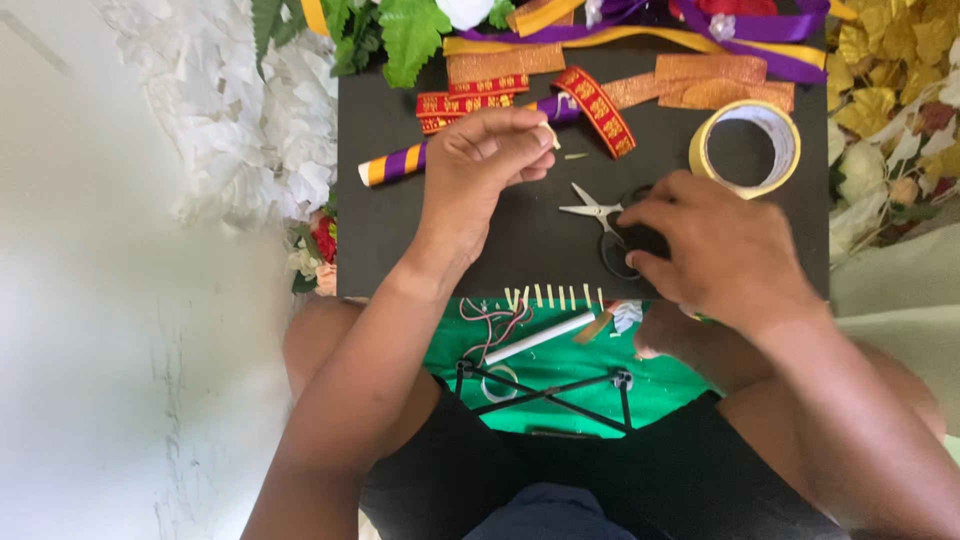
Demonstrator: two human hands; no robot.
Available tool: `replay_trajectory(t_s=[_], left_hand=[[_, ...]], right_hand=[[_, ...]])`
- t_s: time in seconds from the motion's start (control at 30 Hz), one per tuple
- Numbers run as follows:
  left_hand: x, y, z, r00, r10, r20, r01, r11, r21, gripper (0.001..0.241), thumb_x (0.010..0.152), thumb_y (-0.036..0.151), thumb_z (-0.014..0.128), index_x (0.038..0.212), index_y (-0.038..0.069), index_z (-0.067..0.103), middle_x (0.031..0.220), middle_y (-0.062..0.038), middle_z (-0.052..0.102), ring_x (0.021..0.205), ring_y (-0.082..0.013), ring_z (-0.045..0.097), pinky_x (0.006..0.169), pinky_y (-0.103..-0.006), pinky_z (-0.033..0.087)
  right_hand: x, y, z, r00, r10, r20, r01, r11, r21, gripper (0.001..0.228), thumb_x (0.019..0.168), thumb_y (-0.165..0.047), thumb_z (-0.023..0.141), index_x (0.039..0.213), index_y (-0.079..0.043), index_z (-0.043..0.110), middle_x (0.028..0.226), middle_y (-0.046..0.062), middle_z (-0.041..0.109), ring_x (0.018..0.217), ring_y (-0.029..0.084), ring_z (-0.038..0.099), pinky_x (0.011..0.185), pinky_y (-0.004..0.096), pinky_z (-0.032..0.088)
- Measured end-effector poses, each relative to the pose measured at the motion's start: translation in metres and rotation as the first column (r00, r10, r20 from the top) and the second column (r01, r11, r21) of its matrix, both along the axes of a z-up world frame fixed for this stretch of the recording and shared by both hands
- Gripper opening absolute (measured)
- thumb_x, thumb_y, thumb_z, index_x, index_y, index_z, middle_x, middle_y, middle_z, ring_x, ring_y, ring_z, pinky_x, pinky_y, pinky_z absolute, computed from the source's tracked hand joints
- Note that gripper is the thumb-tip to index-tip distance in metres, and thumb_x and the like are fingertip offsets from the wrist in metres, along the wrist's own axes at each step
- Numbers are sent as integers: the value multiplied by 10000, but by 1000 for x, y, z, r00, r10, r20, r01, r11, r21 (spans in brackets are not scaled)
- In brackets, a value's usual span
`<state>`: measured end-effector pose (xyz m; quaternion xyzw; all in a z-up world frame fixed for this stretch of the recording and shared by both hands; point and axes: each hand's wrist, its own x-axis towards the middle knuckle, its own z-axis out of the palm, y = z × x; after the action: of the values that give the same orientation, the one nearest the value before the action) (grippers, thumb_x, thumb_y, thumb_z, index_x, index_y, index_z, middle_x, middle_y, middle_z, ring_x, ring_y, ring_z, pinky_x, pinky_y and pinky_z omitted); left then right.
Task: The person wraps purple and gold ribbon around a paper tube, secures it with adhesive, and attaches red fabric petals to the top using shears and tape.
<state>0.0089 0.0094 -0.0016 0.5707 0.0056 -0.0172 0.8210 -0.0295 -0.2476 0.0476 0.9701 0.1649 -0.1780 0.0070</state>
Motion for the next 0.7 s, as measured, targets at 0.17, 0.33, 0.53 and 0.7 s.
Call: replay_trajectory(t_s=[0.17,0.33,0.53,0.7], left_hand=[[1,-3,4,996,4,-87,-1,1000,27,128,965,124,872,1092,107,872,1019,-96,886,869,-219,868,829,-326,741],[-2,-5,14,988,-54,-144,67,993,92,70,968,140,850,1032,130,875,979,-61,865,867,-176,845,832,-291,724],[-19,15,25,972,-201,118,159,942,296,82,1008,10,790,1053,71,822,960,-79,844,869,-137,794,845,-277,696],[-67,61,28,928,-311,-207,372,724,581,64,1003,131,838,953,129,879,910,15,883,874,-44,808,857,-229,660]], right_hand=[[4,-9,-20,992,-29,122,20,997,71,370,987,-366,712,1349,-410,770,1270,-77,712,1258,248,719,730,574,650],[6,-15,-10,970,-34,240,-50,940,337,361,958,-199,714,1288,-306,815,1274,-65,756,1247,227,724,763,520,606],[11,-19,-27,988,118,103,-134,977,168,435,924,-288,774,1350,-376,783,1263,-72,718,1202,262,730,674,572,625],[7,-31,-29,994,79,79,-94,973,210,365,1003,-344,753,1364,-356,800,1305,-76,692,1179,235,736,713,560,639]])
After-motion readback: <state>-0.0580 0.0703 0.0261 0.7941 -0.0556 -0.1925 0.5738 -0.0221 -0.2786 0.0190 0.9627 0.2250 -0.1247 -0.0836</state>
